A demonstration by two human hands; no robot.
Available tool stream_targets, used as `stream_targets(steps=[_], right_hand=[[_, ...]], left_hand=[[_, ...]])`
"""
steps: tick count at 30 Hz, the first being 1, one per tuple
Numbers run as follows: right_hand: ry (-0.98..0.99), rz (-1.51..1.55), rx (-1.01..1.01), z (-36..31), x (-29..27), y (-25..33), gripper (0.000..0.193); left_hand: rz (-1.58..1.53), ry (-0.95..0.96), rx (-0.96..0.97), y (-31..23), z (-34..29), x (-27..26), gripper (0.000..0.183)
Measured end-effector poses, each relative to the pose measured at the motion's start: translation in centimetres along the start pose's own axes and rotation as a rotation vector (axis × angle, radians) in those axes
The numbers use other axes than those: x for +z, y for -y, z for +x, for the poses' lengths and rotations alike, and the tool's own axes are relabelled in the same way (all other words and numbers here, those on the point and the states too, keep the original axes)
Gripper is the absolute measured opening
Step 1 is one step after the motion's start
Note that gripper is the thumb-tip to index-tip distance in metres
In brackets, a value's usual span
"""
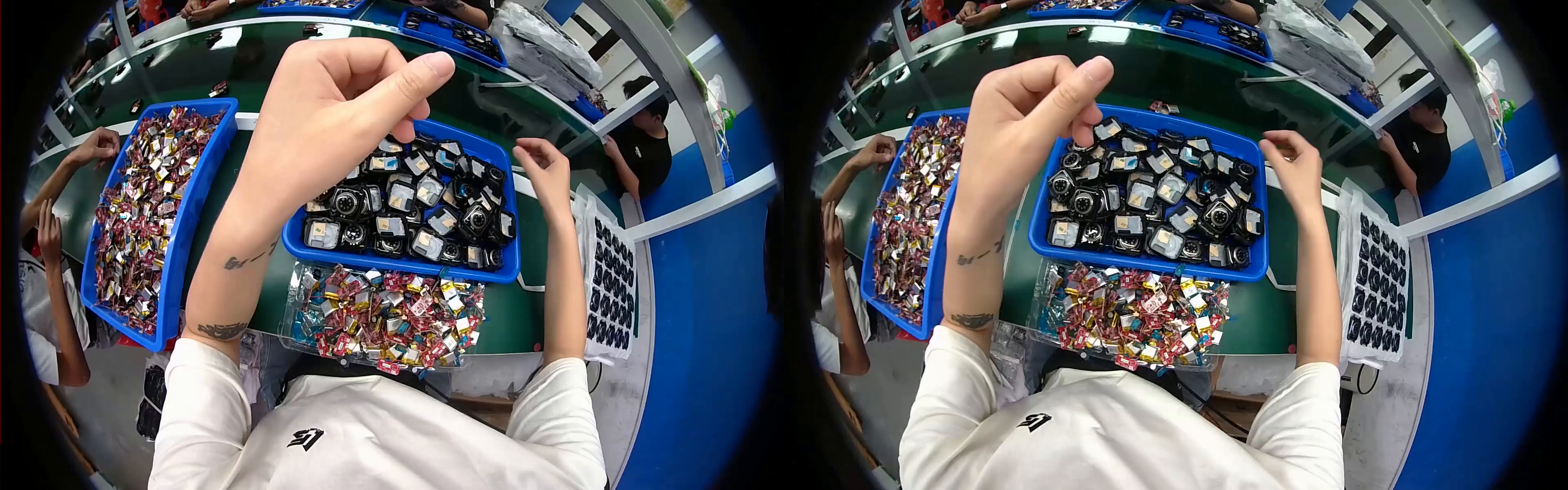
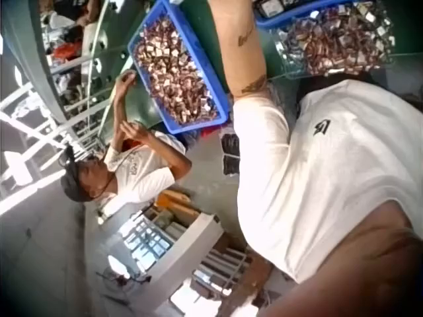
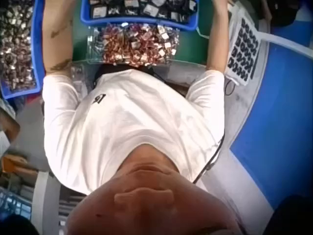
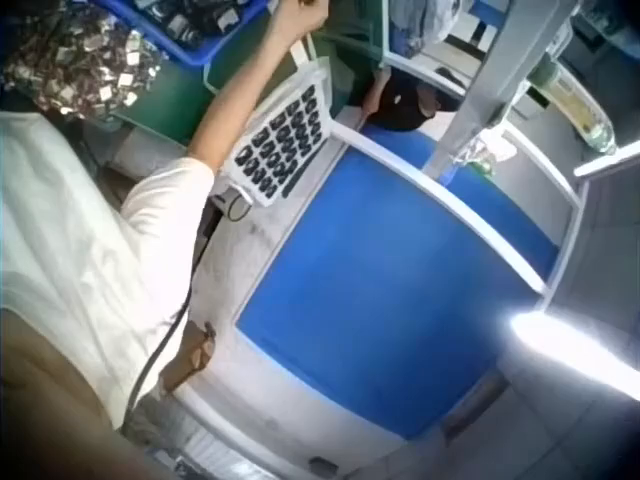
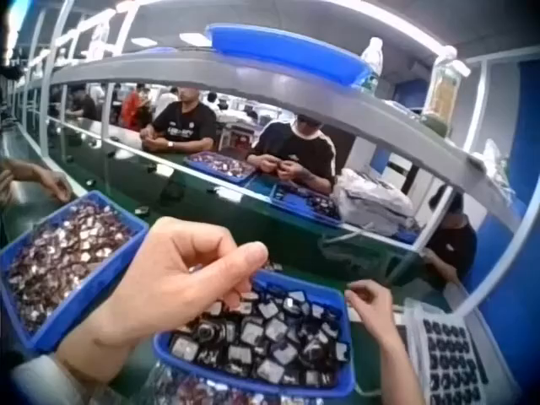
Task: Manually assemble or inspect small electronic components at a conveyor belt by picking them from bins and joining parts.
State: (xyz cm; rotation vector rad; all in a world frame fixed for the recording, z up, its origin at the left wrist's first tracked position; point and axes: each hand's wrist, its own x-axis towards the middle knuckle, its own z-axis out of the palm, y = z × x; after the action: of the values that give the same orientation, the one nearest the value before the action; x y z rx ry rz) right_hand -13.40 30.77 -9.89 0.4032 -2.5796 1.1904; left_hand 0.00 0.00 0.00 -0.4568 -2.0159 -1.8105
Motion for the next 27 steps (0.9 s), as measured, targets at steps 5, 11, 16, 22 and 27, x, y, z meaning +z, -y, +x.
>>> stream_targets(steps=[5,11,16,22,27], right_hand=[[0.68,0.096,-0.432,-10.1,2.6,12.1,0.022],[0.733,0.056,-0.522,-12.0,3.0,11.6,0.015],[0.627,0.24,-0.264,-12.3,1.8,11.2,0.011],[0.698,-0.099,-0.508,-12.7,3.0,12.1,0.019],[0.758,-0.116,-0.567,-12.4,3.6,12.2,0.022]], left_hand=[[0.055,0.031,-0.001,0.4,-0.3,0.1,0.031],[0.046,0.084,0.025,0.0,-0.4,0.6,0.03],[0.011,0.121,0.018,-0.1,-0.5,0.6,0.028],[0.061,0.168,0.016,-0.1,-0.5,0.7,0.027],[0.082,0.19,0.029,0.0,-0.7,1.1,0.025]])
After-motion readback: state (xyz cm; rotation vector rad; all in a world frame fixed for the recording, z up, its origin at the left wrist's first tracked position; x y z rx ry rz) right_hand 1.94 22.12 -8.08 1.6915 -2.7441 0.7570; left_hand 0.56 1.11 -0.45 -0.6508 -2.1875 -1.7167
